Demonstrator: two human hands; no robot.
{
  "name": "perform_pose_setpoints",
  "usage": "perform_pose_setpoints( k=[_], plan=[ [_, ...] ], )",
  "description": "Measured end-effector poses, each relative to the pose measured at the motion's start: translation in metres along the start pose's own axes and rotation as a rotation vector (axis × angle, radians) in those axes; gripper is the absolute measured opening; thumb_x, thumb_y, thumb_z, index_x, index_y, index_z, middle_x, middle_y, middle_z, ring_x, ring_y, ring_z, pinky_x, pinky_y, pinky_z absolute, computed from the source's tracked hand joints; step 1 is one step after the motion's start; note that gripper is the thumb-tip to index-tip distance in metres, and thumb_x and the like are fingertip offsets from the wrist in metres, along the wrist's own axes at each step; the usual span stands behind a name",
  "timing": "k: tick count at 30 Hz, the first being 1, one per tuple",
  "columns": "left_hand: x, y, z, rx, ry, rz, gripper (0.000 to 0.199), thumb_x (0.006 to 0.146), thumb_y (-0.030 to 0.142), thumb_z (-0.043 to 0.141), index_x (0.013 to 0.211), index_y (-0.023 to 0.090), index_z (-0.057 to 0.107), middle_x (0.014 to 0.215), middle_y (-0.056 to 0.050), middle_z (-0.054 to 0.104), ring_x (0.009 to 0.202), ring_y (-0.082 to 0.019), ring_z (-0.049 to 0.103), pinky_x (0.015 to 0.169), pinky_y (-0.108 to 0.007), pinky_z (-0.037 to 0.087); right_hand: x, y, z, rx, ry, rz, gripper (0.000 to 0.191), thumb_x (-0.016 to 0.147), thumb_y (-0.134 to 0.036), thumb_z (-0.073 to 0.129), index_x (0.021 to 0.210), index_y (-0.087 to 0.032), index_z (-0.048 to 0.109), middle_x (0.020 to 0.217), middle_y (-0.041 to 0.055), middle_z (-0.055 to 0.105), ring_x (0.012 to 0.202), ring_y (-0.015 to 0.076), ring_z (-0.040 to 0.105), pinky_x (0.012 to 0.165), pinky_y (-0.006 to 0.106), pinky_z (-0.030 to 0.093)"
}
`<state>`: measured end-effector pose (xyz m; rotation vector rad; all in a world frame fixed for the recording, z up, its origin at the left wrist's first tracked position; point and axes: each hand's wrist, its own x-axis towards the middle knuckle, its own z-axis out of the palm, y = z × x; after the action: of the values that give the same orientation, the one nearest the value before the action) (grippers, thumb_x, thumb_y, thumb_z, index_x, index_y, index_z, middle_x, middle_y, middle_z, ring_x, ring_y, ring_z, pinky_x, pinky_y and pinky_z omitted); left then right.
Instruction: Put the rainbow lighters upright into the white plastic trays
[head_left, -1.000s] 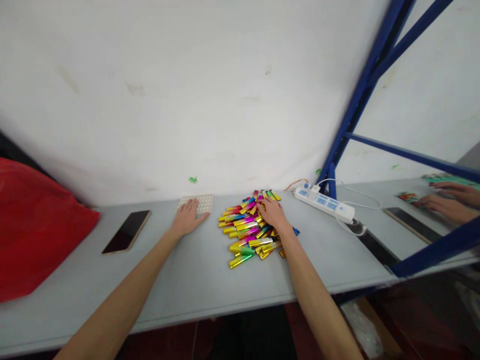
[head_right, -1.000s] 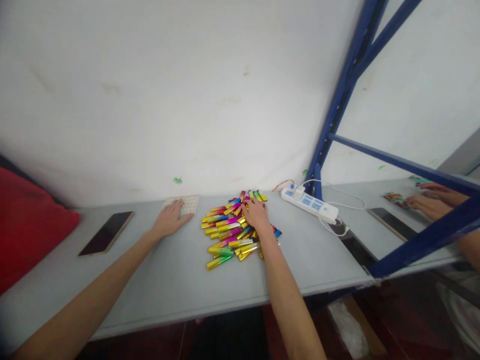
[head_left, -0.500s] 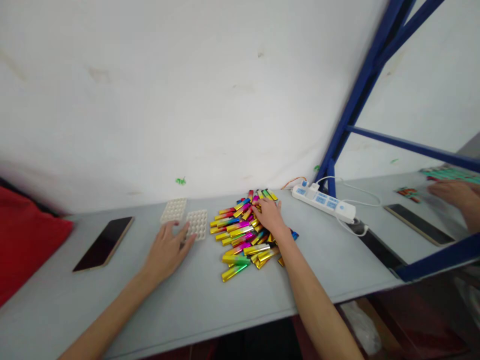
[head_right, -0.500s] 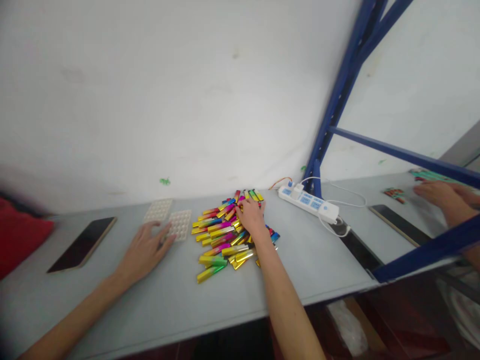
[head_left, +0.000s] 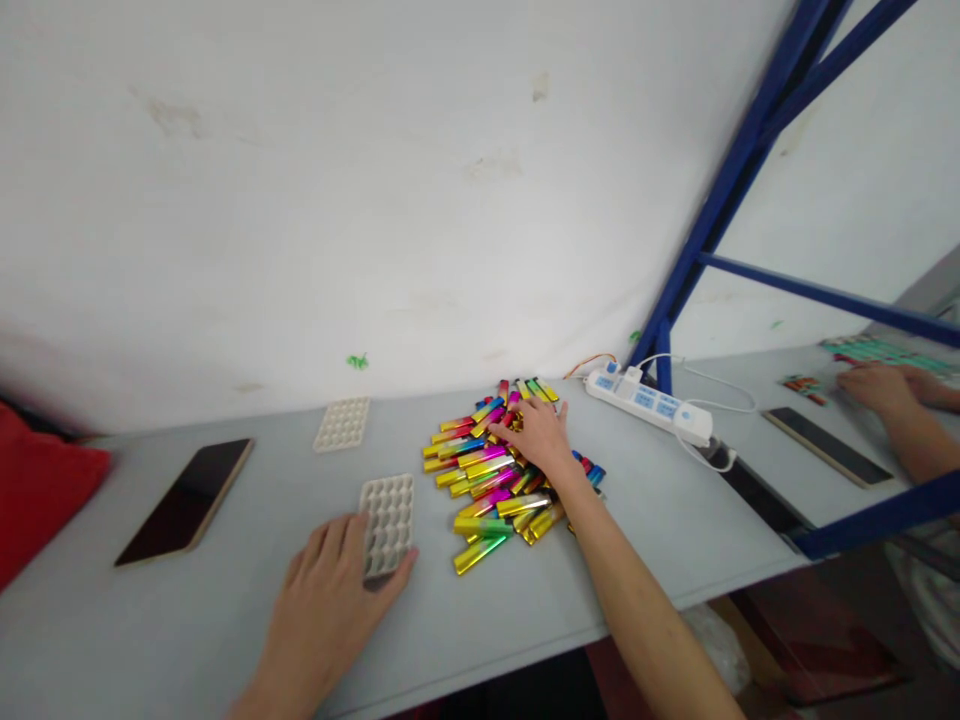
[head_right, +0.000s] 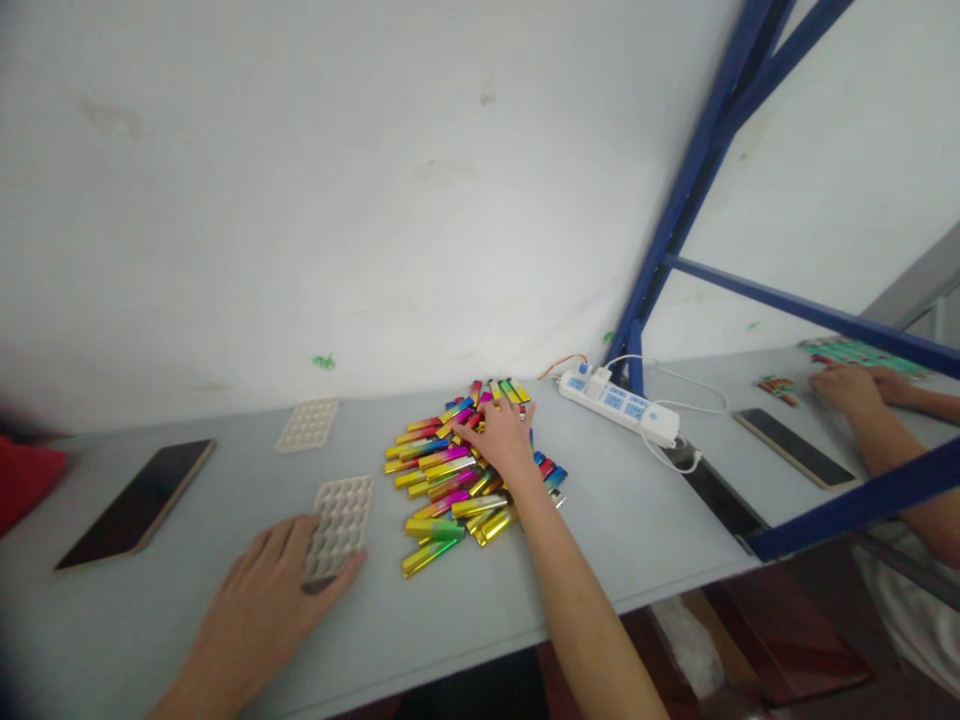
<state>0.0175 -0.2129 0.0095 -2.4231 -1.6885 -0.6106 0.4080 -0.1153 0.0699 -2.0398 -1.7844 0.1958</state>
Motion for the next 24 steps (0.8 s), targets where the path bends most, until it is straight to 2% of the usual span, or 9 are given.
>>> perform_pose_setpoints(
  k=[2,4,7,10,12,14,17,21,24],
  plan=[
    [0.001,0.008,0.005,-0.054,0.05,0.041,0.053,0.108,0.065,0.074,0.148,0.031,0.087,0.144,-0.021,0.091,0.135,-0.05,0.085,0.114,-0.066,0.076,0.001,-0.002,0.001,0.02,0.008,0.017,0.051,0.123,-0.068,0.081,0.145,-0.022,0.088,0.168,0.0258,0.081,0.163,0.0467,0.071,0.15,0.093,0.025],
    [-0.002,0.001,0.007,-0.121,0.076,0.095,0.053,0.109,0.06,0.076,0.152,0.031,0.086,0.146,-0.017,0.092,0.136,-0.046,0.087,0.121,-0.061,0.076,0.002,-0.003,0.0,0.048,0.019,0.005,0.048,0.123,-0.065,0.083,0.144,-0.022,0.088,0.164,0.0252,0.083,0.162,0.0466,0.072,0.15,0.094,0.023],
    [-0.004,-0.028,0.003,-0.201,0.06,0.224,0.052,0.112,0.056,0.078,0.157,0.032,0.086,0.153,-0.01,0.092,0.137,-0.039,0.09,0.127,-0.053,0.075,0.005,-0.003,-0.001,0.107,0.045,-0.049,0.037,0.123,-0.054,0.086,0.144,-0.023,0.086,0.148,0.0218,0.091,0.154,0.0453,0.078,0.151,0.094,0.018],
    [0.008,-0.053,-0.004,-0.313,-0.041,0.387,0.05,0.114,0.05,0.076,0.161,0.036,0.086,0.162,-0.007,0.09,0.145,-0.034,0.089,0.129,-0.045,0.074,0.009,-0.002,0.0,0.19,0.102,-0.103,0.03,0.12,-0.037,0.089,0.148,-0.028,0.086,0.13,0.0143,0.096,0.143,0.0428,0.083,0.152,0.091,0.019],
    [0.024,-0.059,-0.007,-0.362,-0.095,0.447,0.051,0.112,0.048,0.078,0.162,0.039,0.087,0.167,-0.005,0.089,0.146,-0.033,0.089,0.13,-0.043,0.073,0.013,0.0,0.003,0.283,0.145,-0.154,0.031,0.117,-0.029,0.088,0.147,-0.03,0.088,0.127,0.0114,0.096,0.136,0.0403,0.086,0.153,0.084,0.028],
    [0.043,-0.057,-0.008,-0.369,-0.132,0.468,0.052,0.114,0.044,0.076,0.165,0.041,0.086,0.171,-0.005,0.086,0.148,-0.033,0.088,0.131,-0.042,0.072,0.017,0.001,0.007,0.422,0.179,-0.189,0.034,0.115,-0.025,0.086,0.149,-0.029,0.089,0.134,0.0124,0.096,0.13,0.0377,0.088,0.146,0.072,0.048],
    [0.071,-0.047,-0.007,-0.378,-0.152,0.509,0.043,0.118,0.045,0.077,0.159,0.037,0.089,0.164,-0.009,0.088,0.144,-0.032,0.089,0.128,-0.043,0.074,0.021,0.003,0.013,0.64,0.221,-0.148,0.037,0.112,-0.027,0.087,0.148,-0.025,0.09,0.139,0.0146,0.095,0.117,0.0342,0.091,0.118,0.053,0.07],
    [0.096,-0.036,0.0,-0.4,-0.142,0.552,0.037,0.118,0.046,0.081,0.151,0.033,0.09,0.155,-0.013,0.089,0.139,-0.034,0.089,0.124,-0.044,0.075,0.023,0.003,0.017,0.818,0.234,-0.084,0.022,0.107,-0.039,0.093,0.122,-0.024,0.09,0.121,0.012,0.095,0.103,0.0318,0.09,0.101,0.046,0.072],
    [0.11,-0.032,0.006,-0.42,-0.149,0.577,0.037,0.116,0.043,0.081,0.151,0.032,0.088,0.153,-0.014,0.088,0.138,-0.034,0.088,0.124,-0.046,0.075,0.021,0.0,0.016,0.953,0.204,-0.098,0.03,0.11,-0.056,0.088,0.11,-0.027,0.081,0.11,0.0076,0.091,0.097,0.0293,0.088,0.094,0.043,0.073]
  ],
)
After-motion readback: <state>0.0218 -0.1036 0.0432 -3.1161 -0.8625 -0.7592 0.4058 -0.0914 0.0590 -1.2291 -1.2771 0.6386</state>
